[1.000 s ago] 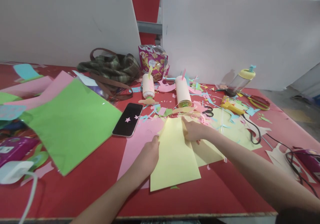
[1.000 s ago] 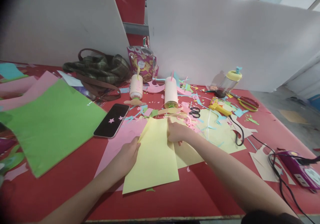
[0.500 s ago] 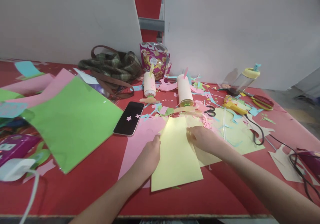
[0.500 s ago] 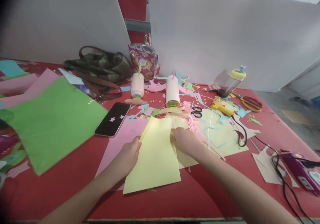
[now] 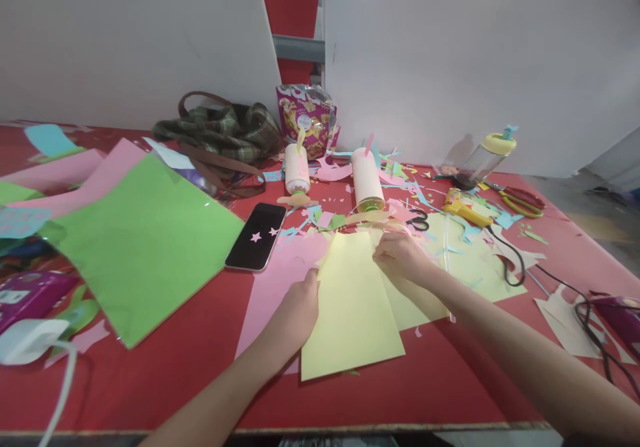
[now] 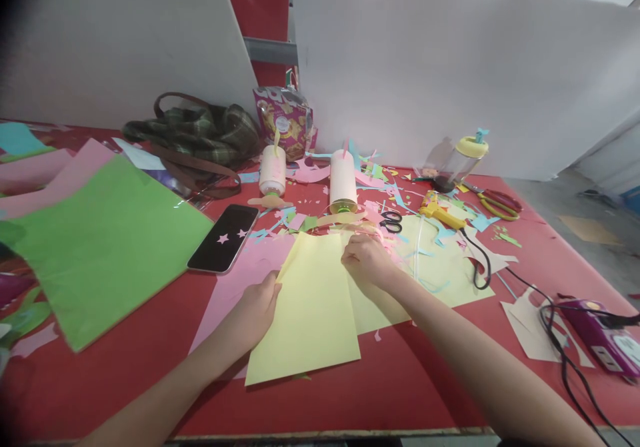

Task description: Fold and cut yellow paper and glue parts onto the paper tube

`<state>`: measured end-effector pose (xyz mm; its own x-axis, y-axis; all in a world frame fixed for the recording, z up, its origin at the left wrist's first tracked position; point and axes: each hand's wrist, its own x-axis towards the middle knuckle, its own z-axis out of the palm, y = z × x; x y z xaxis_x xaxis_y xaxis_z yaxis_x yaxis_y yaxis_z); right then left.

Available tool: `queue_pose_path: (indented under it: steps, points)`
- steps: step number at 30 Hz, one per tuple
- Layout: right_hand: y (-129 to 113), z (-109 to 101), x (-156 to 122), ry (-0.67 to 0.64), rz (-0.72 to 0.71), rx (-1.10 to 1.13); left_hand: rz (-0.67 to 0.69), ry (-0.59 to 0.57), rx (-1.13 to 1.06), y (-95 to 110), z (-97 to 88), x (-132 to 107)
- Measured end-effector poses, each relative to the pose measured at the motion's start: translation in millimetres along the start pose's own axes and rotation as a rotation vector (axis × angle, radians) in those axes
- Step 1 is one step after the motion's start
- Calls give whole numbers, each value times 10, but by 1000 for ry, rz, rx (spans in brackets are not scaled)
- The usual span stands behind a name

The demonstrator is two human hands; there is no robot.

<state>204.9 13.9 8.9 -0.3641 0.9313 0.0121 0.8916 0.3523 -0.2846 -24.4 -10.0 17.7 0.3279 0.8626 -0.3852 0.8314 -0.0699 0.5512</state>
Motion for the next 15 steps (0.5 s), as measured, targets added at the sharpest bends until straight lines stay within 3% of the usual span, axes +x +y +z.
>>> queue_pose_path:
  steps: [9,15]
  points:
    - [-23,-8,-108,-8,7,-7,-10,8,43,9,-4,2]
    - [-82,-70,-160,-45,-1,-143,3,15,28,4,-1,-2]
